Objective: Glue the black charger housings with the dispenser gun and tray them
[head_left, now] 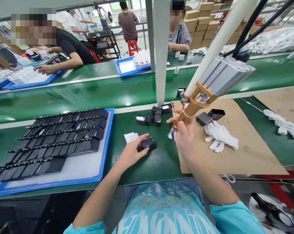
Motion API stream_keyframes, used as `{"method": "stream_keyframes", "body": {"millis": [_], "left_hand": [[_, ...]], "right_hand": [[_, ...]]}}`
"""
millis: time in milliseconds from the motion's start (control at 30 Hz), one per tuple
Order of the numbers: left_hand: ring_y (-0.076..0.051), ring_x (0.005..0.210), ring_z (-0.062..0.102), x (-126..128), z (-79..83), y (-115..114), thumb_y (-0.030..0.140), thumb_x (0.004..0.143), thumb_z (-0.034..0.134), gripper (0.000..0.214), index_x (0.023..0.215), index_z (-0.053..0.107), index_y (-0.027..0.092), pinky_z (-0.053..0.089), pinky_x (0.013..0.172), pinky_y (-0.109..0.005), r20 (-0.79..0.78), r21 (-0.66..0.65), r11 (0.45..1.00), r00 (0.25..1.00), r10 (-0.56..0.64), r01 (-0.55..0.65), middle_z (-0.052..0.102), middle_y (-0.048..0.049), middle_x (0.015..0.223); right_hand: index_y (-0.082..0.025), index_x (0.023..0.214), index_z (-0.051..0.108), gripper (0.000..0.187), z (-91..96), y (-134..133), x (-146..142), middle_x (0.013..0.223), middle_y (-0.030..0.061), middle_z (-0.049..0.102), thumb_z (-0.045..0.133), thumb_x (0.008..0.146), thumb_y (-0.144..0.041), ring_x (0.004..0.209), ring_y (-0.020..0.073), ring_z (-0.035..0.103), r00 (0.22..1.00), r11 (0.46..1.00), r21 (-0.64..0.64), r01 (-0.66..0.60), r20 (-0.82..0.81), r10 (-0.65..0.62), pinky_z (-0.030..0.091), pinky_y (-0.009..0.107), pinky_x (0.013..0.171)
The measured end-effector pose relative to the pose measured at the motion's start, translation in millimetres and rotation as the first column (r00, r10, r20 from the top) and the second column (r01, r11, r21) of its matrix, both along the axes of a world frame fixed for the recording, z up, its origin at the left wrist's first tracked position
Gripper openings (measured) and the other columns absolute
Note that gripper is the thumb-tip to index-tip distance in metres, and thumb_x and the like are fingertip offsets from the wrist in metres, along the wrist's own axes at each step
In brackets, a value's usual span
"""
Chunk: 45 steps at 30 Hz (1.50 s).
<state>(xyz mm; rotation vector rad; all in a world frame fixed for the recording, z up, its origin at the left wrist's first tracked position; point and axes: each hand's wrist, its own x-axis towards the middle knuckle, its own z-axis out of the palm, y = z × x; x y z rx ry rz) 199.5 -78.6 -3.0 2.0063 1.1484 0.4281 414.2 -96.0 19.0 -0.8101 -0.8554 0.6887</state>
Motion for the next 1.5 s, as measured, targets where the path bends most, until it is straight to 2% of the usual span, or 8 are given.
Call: {"method": "stream_keyframes", "body": {"millis": [433, 533, 600, 700, 800, 867, 1300, 1500], "left_hand": [[-0.022, 0.114, 0.063, -1.2, -12.4, 20.0, 0.031, 0.088, 0.058, 0.046, 0.133, 0.051, 0.027, 0.051, 0.101, -0.04, 0.152, 0.012, 1.0, 0.988, 0.004, -0.006, 0.059, -0.0056, 0.137], [-0.023, 0.121, 0.059, -3.3, -12.1, 19.4, 0.03, 0.09, 0.055, 0.042, 0.132, 0.052, 0.027, 0.05, 0.102, -0.04, 0.185, 0.016, 1.0, 0.983, -0.006, 0.003, 0.06, -0.0058, 0.137], [-0.023, 0.122, 0.058, -3.9, -11.4, 20.0, 0.03, 0.091, 0.054, 0.04, 0.131, 0.054, 0.027, 0.05, 0.103, -0.039, 0.191, 0.01, 1.0, 0.982, -0.01, 0.008, 0.06, -0.0052, 0.136], [-0.022, 0.121, 0.06, -3.5, -10.8, 21.1, 0.034, 0.092, 0.053, 0.038, 0.13, 0.054, 0.028, 0.05, 0.103, -0.039, 0.196, -0.013, 1.0, 0.981, 0.01, -0.008, 0.062, -0.004, 0.134], [-0.021, 0.118, 0.062, -2.1, -10.0, 21.4, 0.035, 0.092, 0.054, 0.038, 0.129, 0.055, 0.028, 0.051, 0.103, -0.038, 0.196, -0.025, 0.999, 0.98, 0.034, -0.029, 0.063, -0.0035, 0.133], [-0.021, 0.118, 0.062, -1.1, -8.9, 21.1, 0.035, 0.092, 0.053, 0.036, 0.128, 0.057, 0.028, 0.051, 0.102, -0.037, 0.192, -0.03, 0.999, 0.981, 0.04, -0.035, 0.064, -0.0031, 0.132], [-0.021, 0.104, 0.069, -1.5, -9.4, 20.5, 0.035, 0.09, 0.056, 0.036, 0.124, 0.061, 0.026, 0.054, 0.098, -0.037, 0.201, 0.026, 0.999, 0.979, 0.041, -0.047, 0.068, -0.0047, 0.126], [-0.022, 0.108, 0.067, -0.4, -9.6, 20.2, 0.036, 0.09, 0.057, 0.037, 0.125, 0.06, 0.026, 0.054, 0.099, -0.038, 0.209, -0.002, 0.998, 0.976, 0.057, -0.058, 0.066, -0.0045, 0.128]], "right_hand": [[-0.036, 0.139, 0.028, 0.07, -32.8, 23.1, 54.8, 0.144, 0.0071, 0.039, 0.067, 0.082, -0.032, 0.133, 0.0202, 0.047, 0.896, 0.943, -0.039, 0.33, 0.328, -0.3, 0.036, 0.051, 0.112], [-0.03, 0.138, 0.035, 0.065, -34.3, 15.8, 61.9, 0.143, 0.0099, 0.042, 0.066, 0.081, -0.031, 0.133, 0.0249, 0.046, 0.718, 0.847, 0.02, 0.531, 0.521, -0.462, 0.042, 0.052, 0.107], [-0.027, 0.127, 0.05, 0.043, -33.1, 10.9, 64.4, 0.125, 0.0091, 0.058, 0.061, 0.085, -0.026, 0.112, 0.0236, 0.06, 0.612, 0.857, 0.081, 0.509, 0.666, -0.426, 0.052, 0.044, 0.092], [-0.026, 0.112, 0.063, 0.03, -34.1, 9.1, 65.2, 0.1, 0.0053, 0.07, 0.048, 0.09, -0.012, 0.089, 0.0204, 0.065, 0.389, 0.969, -0.013, 0.246, 0.917, -0.086, 0.055, 0.037, 0.079], [-0.023, 0.106, 0.069, 0.04, -42.8, 13.3, 64.3, 0.106, 0.0058, 0.073, 0.043, 0.086, -0.001, 0.095, 0.0238, 0.064, 0.048, 0.972, -0.202, 0.123, 0.979, 0.198, 0.055, 0.04, 0.081], [-0.021, 0.102, 0.071, 0.039, -50.6, 16.8, 63.8, 0.111, 0.0064, 0.073, 0.044, 0.084, 0.002, 0.095, 0.0257, 0.063, -0.067, 0.958, -0.256, 0.127, 0.962, 0.266, 0.055, 0.042, 0.078], [-0.018, 0.104, 0.063, 0.022, -41.7, 17.9, 70.3, 0.096, 0.0097, 0.069, 0.043, 0.097, -0.021, 0.09, 0.022, 0.065, 0.075, 0.952, -0.173, 0.251, 0.984, 0.159, 0.053, 0.035, 0.076], [-0.019, 0.111, 0.068, 0.024, -48.4, 13.2, 58.8, 0.114, 0.0095, 0.069, 0.055, 0.091, -0.023, 0.1, 0.026, 0.065, -0.169, 0.942, -0.303, 0.147, 0.93, 0.326, 0.053, 0.04, 0.08]]}}
